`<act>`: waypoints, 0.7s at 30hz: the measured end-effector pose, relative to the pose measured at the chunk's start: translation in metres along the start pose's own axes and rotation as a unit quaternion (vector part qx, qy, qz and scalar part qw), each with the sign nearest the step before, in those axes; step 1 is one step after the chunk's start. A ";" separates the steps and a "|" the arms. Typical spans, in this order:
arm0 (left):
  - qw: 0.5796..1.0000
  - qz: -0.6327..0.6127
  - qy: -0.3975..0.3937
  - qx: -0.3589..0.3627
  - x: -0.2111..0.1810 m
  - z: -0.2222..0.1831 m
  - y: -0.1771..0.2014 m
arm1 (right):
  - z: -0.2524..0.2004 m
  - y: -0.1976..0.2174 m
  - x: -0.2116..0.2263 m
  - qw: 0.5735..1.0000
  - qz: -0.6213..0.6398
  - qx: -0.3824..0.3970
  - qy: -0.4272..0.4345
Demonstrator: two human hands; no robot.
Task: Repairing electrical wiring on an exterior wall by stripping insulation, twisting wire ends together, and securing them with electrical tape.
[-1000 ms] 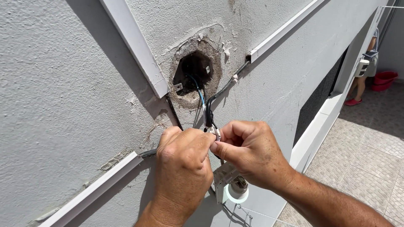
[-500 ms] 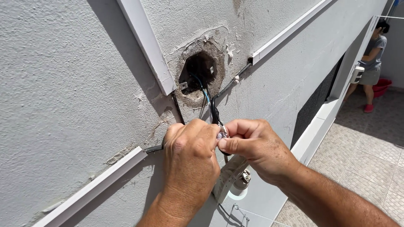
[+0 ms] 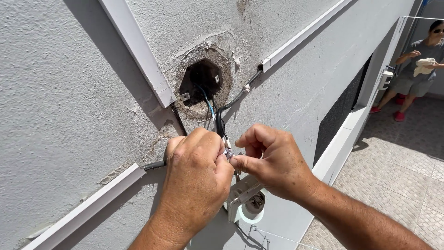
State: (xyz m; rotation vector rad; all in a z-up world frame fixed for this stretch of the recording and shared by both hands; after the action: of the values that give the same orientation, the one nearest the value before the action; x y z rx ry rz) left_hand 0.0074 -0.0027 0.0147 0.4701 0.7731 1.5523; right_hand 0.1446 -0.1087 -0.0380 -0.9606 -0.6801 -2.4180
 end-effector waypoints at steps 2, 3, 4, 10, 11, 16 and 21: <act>1.000 -0.010 -0.006 0.001 -0.001 0.002 0.002 | -0.001 0.003 0.006 0.995 -0.088 -0.008 0.036; 1.000 -0.019 0.006 0.011 -0.003 0.003 0.003 | -0.002 0.003 0.009 0.994 -0.080 -0.004 0.070; 0.999 -0.028 0.018 0.021 -0.004 0.004 0.004 | -0.003 0.003 0.012 0.992 -0.072 0.000 0.104; 0.996 -0.040 -0.036 -0.075 -0.006 0.003 -0.001 | -0.005 0.001 0.013 0.982 -0.104 0.000 0.156; 0.996 -0.041 -0.038 -0.074 -0.006 0.002 -0.001 | -0.005 -0.001 0.011 0.982 -0.105 -0.003 0.156; 1.000 -0.004 -0.006 -0.024 0.000 -0.005 -0.005 | -0.010 -0.001 0.009 0.987 -0.049 -0.032 0.150; 0.988 0.115 -0.098 0.041 0.000 -0.005 -0.005 | -0.012 0.000 0.011 0.984 -0.018 -0.055 0.169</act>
State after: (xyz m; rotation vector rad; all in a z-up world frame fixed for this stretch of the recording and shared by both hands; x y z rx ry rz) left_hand 0.0073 -0.0032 0.0080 0.7829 0.6486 1.6603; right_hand 0.1309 -0.1183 -0.0379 -0.5579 -0.4483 -2.5848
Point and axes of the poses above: each hand's wrist, its own z-axis towards the middle knuckle, its own y-axis out of the back of the hand, x = y × z, the point moved 1 cm from there along z, towards the middle knuckle, and after that the axes turned 4 degrees about y, right-handed, at the moved point
